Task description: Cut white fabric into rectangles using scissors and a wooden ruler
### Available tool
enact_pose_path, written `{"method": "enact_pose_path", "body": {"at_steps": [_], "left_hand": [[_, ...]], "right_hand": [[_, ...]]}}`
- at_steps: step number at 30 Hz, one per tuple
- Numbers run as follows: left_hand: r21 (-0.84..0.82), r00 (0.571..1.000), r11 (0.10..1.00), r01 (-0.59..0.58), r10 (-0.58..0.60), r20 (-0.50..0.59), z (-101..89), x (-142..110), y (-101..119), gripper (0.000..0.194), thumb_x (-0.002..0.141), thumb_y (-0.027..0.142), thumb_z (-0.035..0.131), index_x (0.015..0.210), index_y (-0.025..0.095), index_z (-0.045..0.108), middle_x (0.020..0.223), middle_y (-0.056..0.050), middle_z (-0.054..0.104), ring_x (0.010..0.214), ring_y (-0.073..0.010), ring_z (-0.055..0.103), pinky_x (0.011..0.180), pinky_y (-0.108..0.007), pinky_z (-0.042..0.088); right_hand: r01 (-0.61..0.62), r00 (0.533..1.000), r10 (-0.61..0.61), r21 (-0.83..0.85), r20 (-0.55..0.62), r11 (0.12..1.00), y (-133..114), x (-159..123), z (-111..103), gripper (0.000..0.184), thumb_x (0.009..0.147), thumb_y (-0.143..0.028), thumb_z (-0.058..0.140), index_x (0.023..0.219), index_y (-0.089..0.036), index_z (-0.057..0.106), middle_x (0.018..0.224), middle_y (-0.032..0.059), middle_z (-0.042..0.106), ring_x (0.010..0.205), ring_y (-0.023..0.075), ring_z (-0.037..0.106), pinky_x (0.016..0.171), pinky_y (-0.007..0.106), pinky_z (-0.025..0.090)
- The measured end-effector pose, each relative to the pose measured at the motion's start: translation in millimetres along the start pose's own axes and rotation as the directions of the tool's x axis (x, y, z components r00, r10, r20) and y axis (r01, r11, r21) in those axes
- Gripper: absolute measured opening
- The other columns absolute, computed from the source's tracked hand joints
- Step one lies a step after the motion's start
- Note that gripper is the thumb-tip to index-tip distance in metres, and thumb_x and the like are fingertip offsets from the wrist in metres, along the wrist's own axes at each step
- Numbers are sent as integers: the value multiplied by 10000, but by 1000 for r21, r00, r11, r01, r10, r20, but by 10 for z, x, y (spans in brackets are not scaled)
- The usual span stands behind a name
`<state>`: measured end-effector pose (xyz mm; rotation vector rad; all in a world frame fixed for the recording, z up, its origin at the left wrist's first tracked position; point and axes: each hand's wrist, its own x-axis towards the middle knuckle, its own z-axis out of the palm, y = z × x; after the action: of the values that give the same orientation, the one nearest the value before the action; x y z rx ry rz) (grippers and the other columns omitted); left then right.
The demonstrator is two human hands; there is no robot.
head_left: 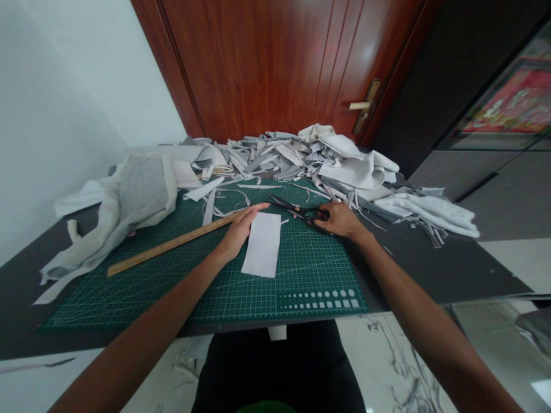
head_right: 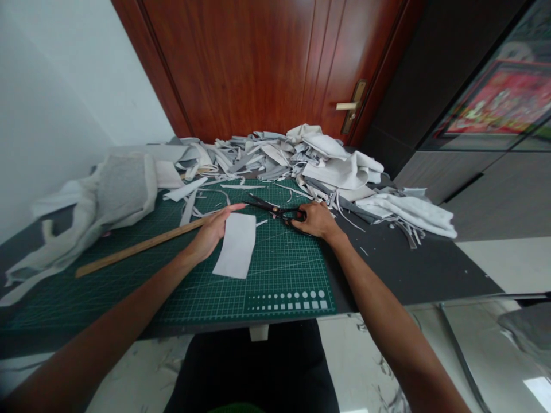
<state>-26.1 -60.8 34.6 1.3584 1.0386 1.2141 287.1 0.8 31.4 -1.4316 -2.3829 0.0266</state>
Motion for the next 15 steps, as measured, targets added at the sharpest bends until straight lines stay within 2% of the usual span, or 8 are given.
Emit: {"method": "enact_pose_path", "body": {"at_steps": [3, 6, 9, 12, 13, 15], "left_hand": [[200, 993, 973, -114, 114, 13, -41, 26, -63, 536, 850, 267, 630, 1379, 193, 580, 1025, -44, 723, 783, -182, 656, 693, -292, 501], [373, 955, 883, -284, 294, 31, -80, 51, -90, 639, 754, 73, 556, 1378, 206, 532, 1006, -24, 700, 860, -176, 652, 798, -308, 516], [448, 884, 802, -396, 465, -51, -129, 76, -45, 576, 772, 46, 518, 1322, 219, 535, 956, -2, 657, 855, -155, 644, 821, -297, 519], [491, 825, 765, -416, 545, -151, -202, 100, 37, 445, 804, 72, 519, 1219, 221, 576, 931, 9, 629, 824, -143, 632, 782, -277, 515], [514, 820, 753, -411, 552, -153, -228, 105, 61, 396, 811, 80, 516, 1174, 216, 595, 925, 7, 631, 829, -145, 632, 783, -278, 514], [583, 838, 713, -390, 538, -96, -274, 108, 90, 309, 825, 93, 505, 1088, 201, 629, 926, -8, 645, 849, -157, 635, 796, -289, 515]], "right_hand": [[-27, 999, 26, -45, -32, 999, -12, -2, 30, 375, 834, -572, 715, 774, -203, 680, 790, 77, 720, 907, 296, 650, 855, 398, 428], [-64, 997, 61, -68, -52, 996, -27, -3, 40, 372, 831, -571, 716, 798, -201, 699, 834, 86, 740, 963, 320, 655, 894, 423, 438], [-98, 994, 95, -70, -53, 993, -38, -5, 30, 358, 838, -557, 704, 817, -200, 717, 862, 92, 755, 975, 327, 658, 912, 438, 444], [-127, 991, 122, -80, -62, 989, -45, -8, 17, 346, 832, -540, 701, 847, -196, 737, 896, 102, 764, 981, 331, 659, 923, 448, 446], [-136, 989, 131, -85, -67, 987, -48, -9, 15, 351, 830, -543, 699, 853, -195, 741, 908, 107, 767, 988, 333, 657, 926, 450, 445], [-157, 986, 150, -94, -74, 983, -55, -11, 15, 369, 833, -556, 692, 865, -193, 748, 926, 114, 771, 1008, 338, 651, 933, 455, 441]]}}
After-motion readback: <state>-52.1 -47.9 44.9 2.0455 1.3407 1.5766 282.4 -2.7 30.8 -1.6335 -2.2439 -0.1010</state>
